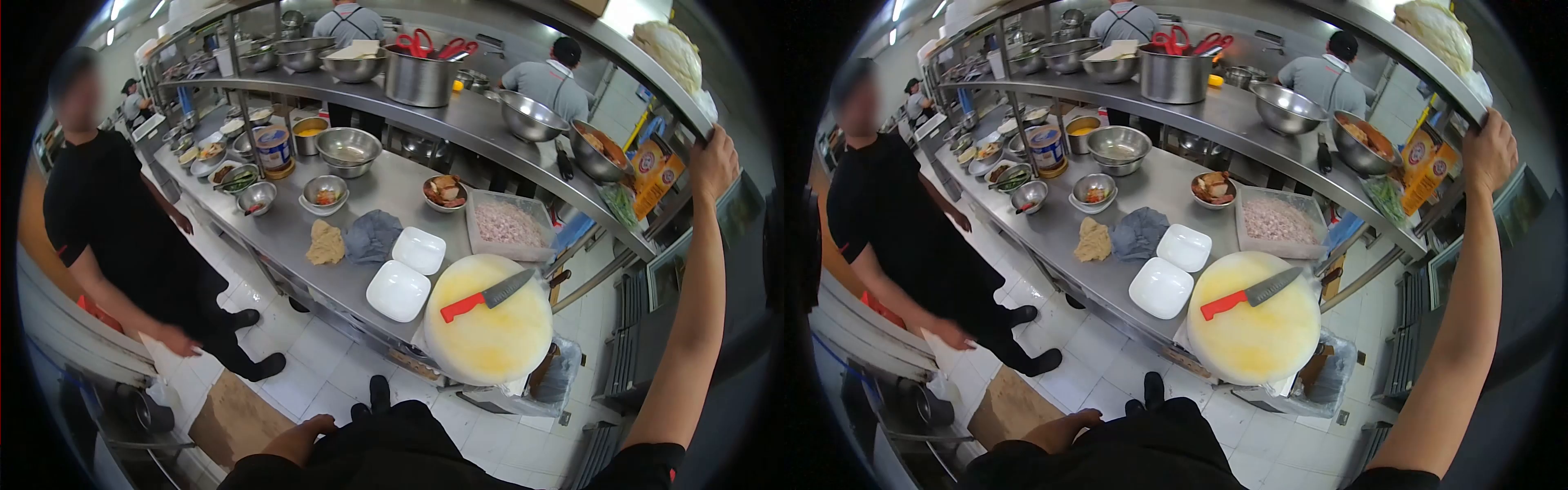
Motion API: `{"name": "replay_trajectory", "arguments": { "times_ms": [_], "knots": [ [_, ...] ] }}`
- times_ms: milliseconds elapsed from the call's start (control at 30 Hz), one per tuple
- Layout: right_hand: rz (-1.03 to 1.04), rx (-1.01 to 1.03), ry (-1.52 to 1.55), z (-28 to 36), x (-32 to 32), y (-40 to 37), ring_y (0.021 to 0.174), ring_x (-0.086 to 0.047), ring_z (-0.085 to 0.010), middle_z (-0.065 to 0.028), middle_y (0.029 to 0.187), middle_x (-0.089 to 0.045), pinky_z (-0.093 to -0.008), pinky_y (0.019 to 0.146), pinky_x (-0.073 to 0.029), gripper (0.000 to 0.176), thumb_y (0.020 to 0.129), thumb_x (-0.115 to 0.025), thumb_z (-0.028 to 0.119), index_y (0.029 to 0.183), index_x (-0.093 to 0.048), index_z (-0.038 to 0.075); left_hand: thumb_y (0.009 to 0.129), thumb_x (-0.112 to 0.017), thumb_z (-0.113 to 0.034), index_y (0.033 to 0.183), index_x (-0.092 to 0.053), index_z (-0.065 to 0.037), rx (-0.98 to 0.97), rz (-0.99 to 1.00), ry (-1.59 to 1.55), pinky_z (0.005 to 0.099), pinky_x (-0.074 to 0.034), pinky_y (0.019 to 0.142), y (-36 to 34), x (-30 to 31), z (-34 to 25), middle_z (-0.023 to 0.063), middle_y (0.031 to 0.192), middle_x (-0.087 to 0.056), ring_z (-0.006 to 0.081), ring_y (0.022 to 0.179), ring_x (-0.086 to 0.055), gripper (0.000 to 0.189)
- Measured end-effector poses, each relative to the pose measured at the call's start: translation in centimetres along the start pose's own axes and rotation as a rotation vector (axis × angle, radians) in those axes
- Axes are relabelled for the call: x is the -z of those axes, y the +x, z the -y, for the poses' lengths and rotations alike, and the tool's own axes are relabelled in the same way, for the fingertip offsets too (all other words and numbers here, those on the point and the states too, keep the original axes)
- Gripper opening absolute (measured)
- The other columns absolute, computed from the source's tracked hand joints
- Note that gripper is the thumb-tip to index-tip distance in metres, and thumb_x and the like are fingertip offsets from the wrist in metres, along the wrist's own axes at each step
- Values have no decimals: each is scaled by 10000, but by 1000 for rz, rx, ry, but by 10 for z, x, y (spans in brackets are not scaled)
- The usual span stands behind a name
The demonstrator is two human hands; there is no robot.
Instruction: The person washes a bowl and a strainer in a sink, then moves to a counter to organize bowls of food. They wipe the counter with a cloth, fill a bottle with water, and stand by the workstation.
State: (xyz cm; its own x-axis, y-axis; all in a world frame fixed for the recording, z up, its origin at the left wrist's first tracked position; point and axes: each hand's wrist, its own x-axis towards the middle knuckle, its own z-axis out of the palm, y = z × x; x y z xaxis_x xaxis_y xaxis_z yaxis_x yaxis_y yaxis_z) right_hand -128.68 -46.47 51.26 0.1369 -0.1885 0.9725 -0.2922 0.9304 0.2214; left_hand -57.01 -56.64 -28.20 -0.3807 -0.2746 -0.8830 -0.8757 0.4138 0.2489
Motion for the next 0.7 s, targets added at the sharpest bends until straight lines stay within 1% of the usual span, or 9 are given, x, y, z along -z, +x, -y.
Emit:
{"name": "replay_trajectory", "arguments": {
  "times_ms": [233, 267, 300, 367, 400, 467, 533, 633, 700],
  "knots": [
    [301, -16, -32, 7, 21, 25, 1046, -594, -273, -53, 1074, -630, -431, 863, -461, 276, 836, -570, 178, 1111, -568, 153, 818, -609, -531, 1108, -692, -48, 136, 26, -253, 415, -485, 939, -53, 1, -6, 113, 1182, -669, 287, 1129, -618, 569],
    [286, 4, -31, 9, 24, 26, 1031, -598, -281, -58, 1051, -628, -430, 846, -467, 264, 831, -567, 157, 1095, -563, 139, 808, -624, -534, 1026, -715, -36, 45, -38, -287, 418, -506, 886, -59, 7, -9, 152, 1088, -695, 294, 1057, -650, 551],
    [289, 21, -29, 10, 26, 27, 1028, -601, -285, -62, 1052, -629, -432, 843, -472, 269, 829, -567, 154, 1098, -561, 136, 819, -618, -513, 1003, -716, -26, -196, -29, -146, 419, -514, 853, 16, -23, 23, 183, 1050, -697, 309, 1005, -664, 529],
    [297, 52, -27, 7, 23, 29, 1023, -607, -294, -69, 1053, -630, -436, 837, -481, 279, 825, -568, 146, 1103, -559, 131, 881, -566, -448, 1061, -694, -13, -290, 41, -86, 415, -506, 848, 2, 8, -3, 209, 1061, -681, 333, 961, -663, 488],
    [303, 67, -25, 5, 22, 30, 1022, -610, -300, -76, 1056, -631, -440, 834, -486, 279, 827, -568, 148, 1105, -558, 127, 928, -525, -430, 995, -693, 0, -365, -118, 30, 405, -505, 815, -25, 33, -33, 212, 1038, -680, 338, 914, -652, 467],
    [314, 94, -23, 1, 20, 31, 1019, -617, -311, -88, 1062, -632, -447, 828, -497, 280, 831, -569, 150, 1109, -555, 119, 931, -562, -403, 1194, -614, -5, -122, -42, -718, 412, -506, 871, -91, 84, -85, 158, 1078, -671, 311, 945, -651, 480],
    [290, 107, -38, 2, 21, 31, 1020, -620, -320, -101, 1070, -634, -451, 826, -504, 273, 837, -565, 153, 1107, -551, 113, 943, -565, -396, 1138, -634, -21, -239, 265, -1475, 395, -511, 870, -65, 88, -95, 126, 1040, -671, 277, 930, -645, 429],
    [311, 105, -51, 2, 19, 33, 1021, -622, -328, -116, 1074, -637, -455, 826, -508, 257, 845, -558, 155, 1095, -545, 99, 945, -564, -402, 1111, -636, -41, -382, 376, -2037, 380, -519, 848, -47, 81, -106, 105, 1020, -672, 251, 889, -648, 404],
    [324, 99, -58, 3, 21, 32, 1019, -621, -333, -123, 1071, -639, -457, 827, -508, 246, 847, -555, 155, 1083, -541, 89, 950, -567, -360, 1092, -647, -25, -293, 177, -1872, 373, -515, 829, 18, 33, -97, 116, 1061, -675, 244, 894, -647, 372]
  ]
}}
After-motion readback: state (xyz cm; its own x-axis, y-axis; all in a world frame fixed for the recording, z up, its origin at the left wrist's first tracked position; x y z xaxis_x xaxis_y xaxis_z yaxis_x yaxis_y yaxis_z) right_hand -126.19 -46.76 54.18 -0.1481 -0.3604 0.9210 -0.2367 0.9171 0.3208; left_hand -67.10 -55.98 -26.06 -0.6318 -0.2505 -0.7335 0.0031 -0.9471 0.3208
